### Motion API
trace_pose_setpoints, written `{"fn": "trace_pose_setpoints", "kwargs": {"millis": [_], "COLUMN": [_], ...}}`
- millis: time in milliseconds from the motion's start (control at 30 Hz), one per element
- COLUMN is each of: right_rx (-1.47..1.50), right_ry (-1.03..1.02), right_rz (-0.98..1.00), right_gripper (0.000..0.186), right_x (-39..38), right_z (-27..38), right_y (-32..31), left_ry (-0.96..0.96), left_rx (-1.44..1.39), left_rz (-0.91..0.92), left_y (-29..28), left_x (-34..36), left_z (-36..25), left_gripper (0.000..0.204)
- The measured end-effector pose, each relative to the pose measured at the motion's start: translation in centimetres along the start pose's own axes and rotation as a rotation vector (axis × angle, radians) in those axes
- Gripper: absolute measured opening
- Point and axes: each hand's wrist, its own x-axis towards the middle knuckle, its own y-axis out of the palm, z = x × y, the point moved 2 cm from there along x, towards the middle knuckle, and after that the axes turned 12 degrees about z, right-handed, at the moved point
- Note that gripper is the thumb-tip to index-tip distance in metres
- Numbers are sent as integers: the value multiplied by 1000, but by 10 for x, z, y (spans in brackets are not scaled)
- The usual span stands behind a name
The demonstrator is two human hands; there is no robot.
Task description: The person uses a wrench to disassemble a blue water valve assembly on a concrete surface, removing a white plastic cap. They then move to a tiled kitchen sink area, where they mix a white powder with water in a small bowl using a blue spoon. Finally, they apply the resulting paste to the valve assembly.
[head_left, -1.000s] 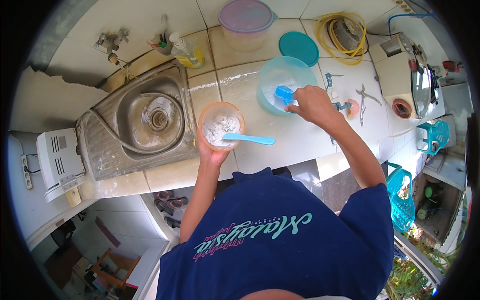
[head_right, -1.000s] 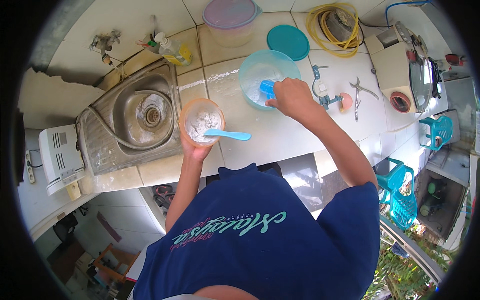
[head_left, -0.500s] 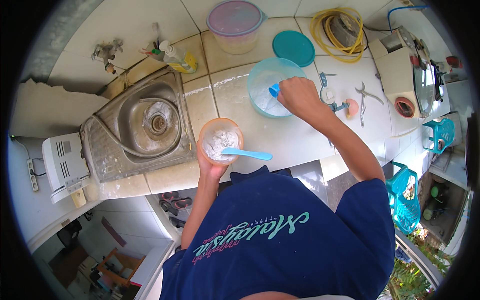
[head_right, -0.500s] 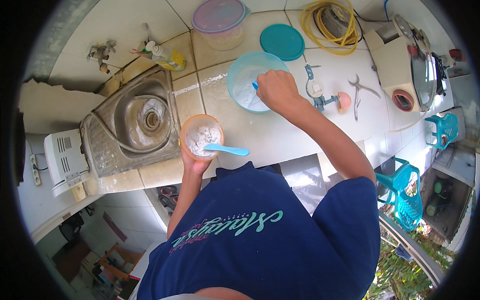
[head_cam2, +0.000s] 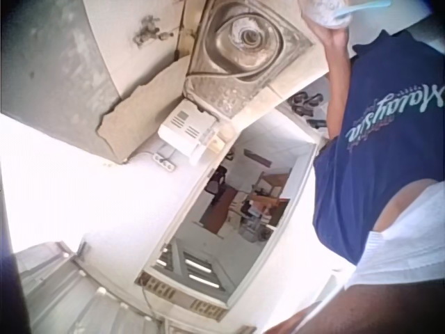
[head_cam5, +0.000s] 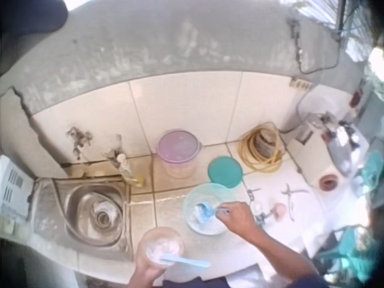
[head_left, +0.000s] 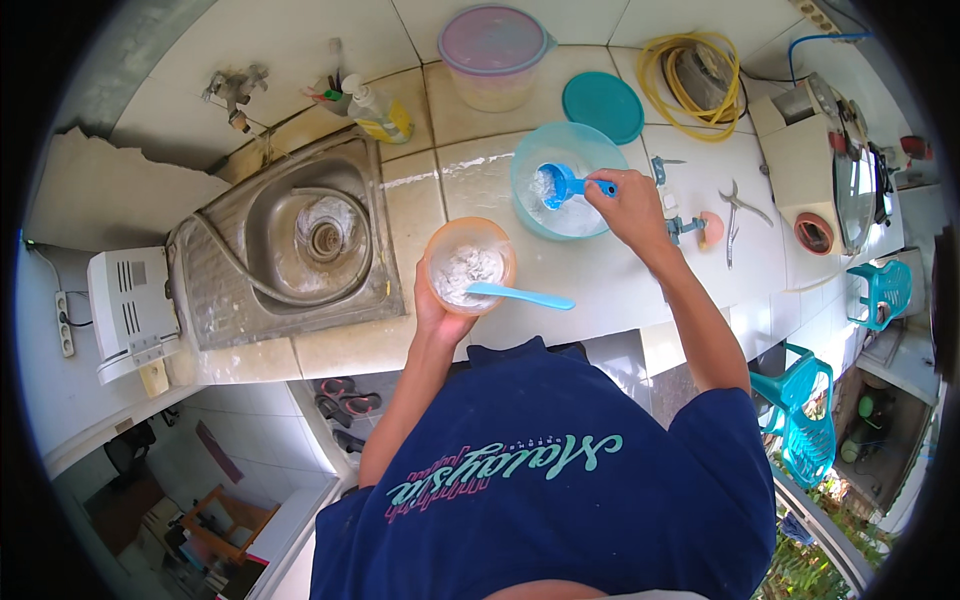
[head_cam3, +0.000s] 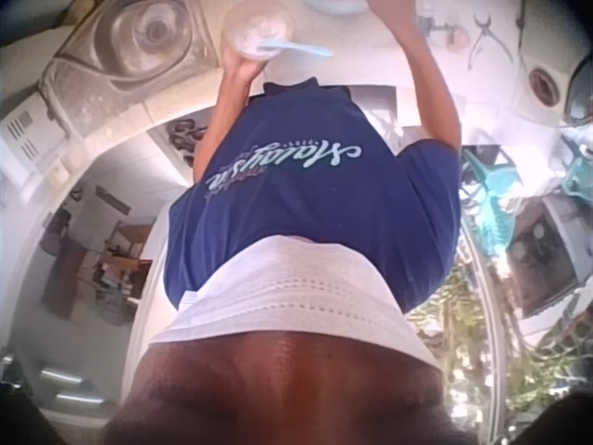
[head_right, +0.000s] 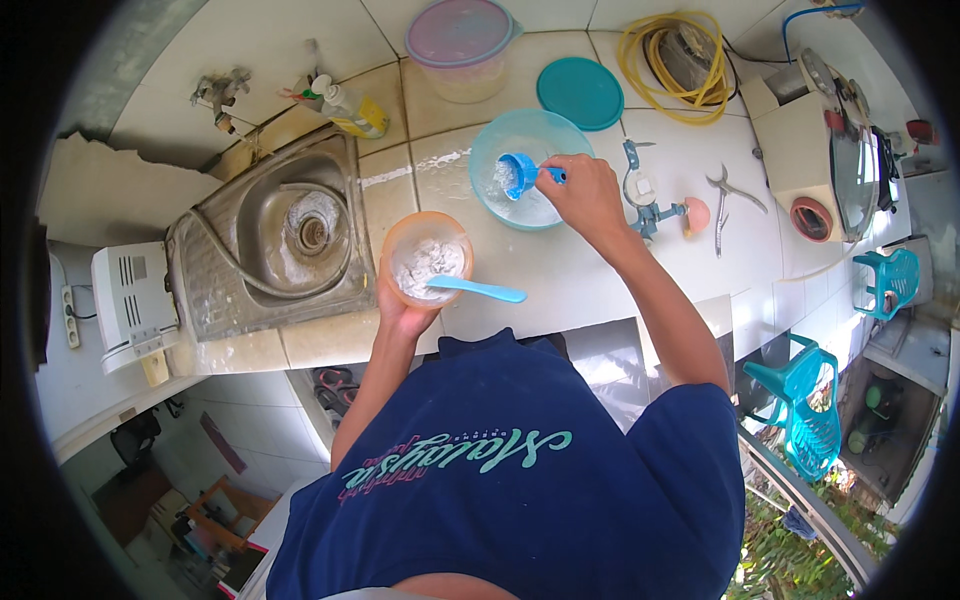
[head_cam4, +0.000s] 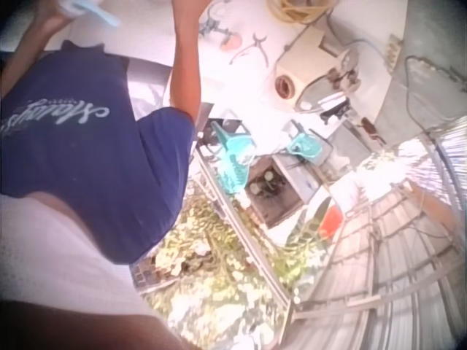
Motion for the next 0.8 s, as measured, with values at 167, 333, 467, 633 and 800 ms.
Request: {"fn": "trace_pose_setpoints", "kwargs": {"millis": [167,333,467,633,800], "right_rx": [185,-138,-312,-226,-422], "right_ry": [-69,-545,-612,-478,-472], "right_rz": [-120,-305,-112,-145,-195], "right_gripper": [24,33,36,31,39], "right_x": [-35,-80,-86,-76,-56], "right_z": [26,49,49,42,34], "right_y": [-22,-5,21,-1,-17], "left_ry": [-26,-62,-68,-58,-63], "left_rx": [11,-14,40,40,8], "left_rz": [46,54,49,70,94], "left_y": [11,15,16,15,14], "left_x": [8,22,24,27,26], "left_z": [8,14,14,14,18], "left_gripper": [62,59,58,57,55]}}
